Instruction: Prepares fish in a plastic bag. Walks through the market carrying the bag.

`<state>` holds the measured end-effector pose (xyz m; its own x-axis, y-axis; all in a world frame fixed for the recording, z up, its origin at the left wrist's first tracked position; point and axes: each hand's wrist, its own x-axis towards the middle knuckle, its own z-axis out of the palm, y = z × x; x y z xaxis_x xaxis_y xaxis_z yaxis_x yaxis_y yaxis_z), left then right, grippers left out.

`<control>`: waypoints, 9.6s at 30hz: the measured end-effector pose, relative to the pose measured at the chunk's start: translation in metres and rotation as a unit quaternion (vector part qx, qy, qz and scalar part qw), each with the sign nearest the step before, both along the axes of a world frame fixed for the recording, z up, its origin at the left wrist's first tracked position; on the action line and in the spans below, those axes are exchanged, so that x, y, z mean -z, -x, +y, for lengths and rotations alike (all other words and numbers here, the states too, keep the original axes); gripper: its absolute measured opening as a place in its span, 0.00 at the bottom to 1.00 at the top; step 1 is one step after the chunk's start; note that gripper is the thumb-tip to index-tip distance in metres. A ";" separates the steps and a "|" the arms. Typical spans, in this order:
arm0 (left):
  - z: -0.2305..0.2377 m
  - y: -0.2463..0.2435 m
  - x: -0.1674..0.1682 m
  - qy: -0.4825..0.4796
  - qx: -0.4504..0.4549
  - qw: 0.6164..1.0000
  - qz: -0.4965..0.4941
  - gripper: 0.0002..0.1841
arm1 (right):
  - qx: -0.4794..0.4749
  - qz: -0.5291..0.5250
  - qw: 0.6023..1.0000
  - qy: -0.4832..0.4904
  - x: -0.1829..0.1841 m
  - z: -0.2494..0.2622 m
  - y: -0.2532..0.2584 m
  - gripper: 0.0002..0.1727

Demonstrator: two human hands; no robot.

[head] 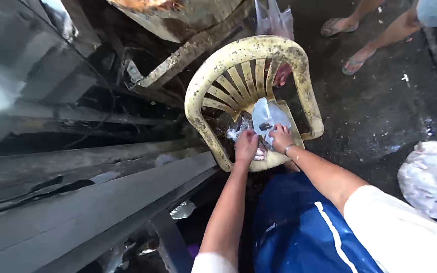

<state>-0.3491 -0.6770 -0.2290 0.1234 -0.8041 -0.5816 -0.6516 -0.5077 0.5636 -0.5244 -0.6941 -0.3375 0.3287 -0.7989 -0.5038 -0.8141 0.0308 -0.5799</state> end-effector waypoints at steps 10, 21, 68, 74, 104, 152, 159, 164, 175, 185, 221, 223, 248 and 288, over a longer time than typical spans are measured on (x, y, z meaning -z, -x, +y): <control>-0.113 0.025 0.123 -0.098 -0.061 0.991 -0.067 0.24 | -0.017 -0.080 0.995 -0.056 0.013 -0.021 0.093 0.12; -0.044 -0.009 0.092 0.030 -0.196 0.967 0.161 0.20 | 0.091 -0.058 0.987 0.120 -0.037 -0.082 0.101 0.17; 0.040 0.037 0.129 -0.060 -0.176 0.946 0.267 0.17 | -0.188 0.064 0.977 -0.075 0.100 -0.208 -0.067 0.15; 0.069 0.039 0.135 -0.056 -0.217 0.926 0.303 0.18 | -0.420 0.019 0.905 0.067 0.106 -0.136 -0.176 0.41; 0.025 -0.031 0.149 -0.005 -0.400 0.818 0.413 0.19 | -0.288 -0.353 0.888 -0.061 -0.153 -0.155 -0.135 0.07; -0.043 -0.089 0.113 -0.022 -0.277 0.882 0.382 0.40 | -0.149 0.082 0.983 0.063 0.030 -0.101 -0.020 0.06; -0.054 -0.043 0.107 -0.004 -0.234 0.894 0.381 0.42 | -0.202 0.109 0.973 -0.024 0.079 -0.097 -0.005 0.43; -0.016 -0.047 0.107 -0.010 -0.281 0.867 0.411 0.38 | -0.122 0.182 0.972 -0.088 0.045 -0.146 0.029 0.38; 0.085 -0.012 0.133 -0.009 -0.212 0.933 0.290 0.38 | -0.149 0.165 0.971 -0.088 0.158 -0.202 -0.090 0.44; 0.092 -0.009 0.143 -0.005 -0.323 0.883 0.341 0.35 | -0.311 0.045 0.949 -0.033 0.102 -0.210 -0.109 0.12; 0.003 -0.088 0.126 -0.039 -0.228 0.908 0.349 0.46 | -0.345 0.023 0.928 -0.140 0.110 0.037 -0.133 0.21; -0.003 -0.092 0.124 -0.054 -0.232 0.906 0.350 0.46 | -0.385 -0.021 0.912 -0.138 0.095 0.033 -0.100 0.14; -0.006 -0.063 0.122 -0.041 -0.361 0.877 0.315 0.45 | 0.190 -0.122 0.973 -0.054 0.045 0.007 -0.034 0.16; 0.052 -0.001 0.130 -0.047 -0.224 0.938 0.261 0.51 | -0.306 0.047 0.944 0.114 -0.123 -0.062 0.069 0.06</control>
<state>-0.3479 -0.6252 -0.3594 0.1156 -0.6824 -0.7218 -0.0103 -0.7274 0.6861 -0.5935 -0.7559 -0.2149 0.7259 -0.5655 -0.3916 -0.6875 -0.5789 -0.4385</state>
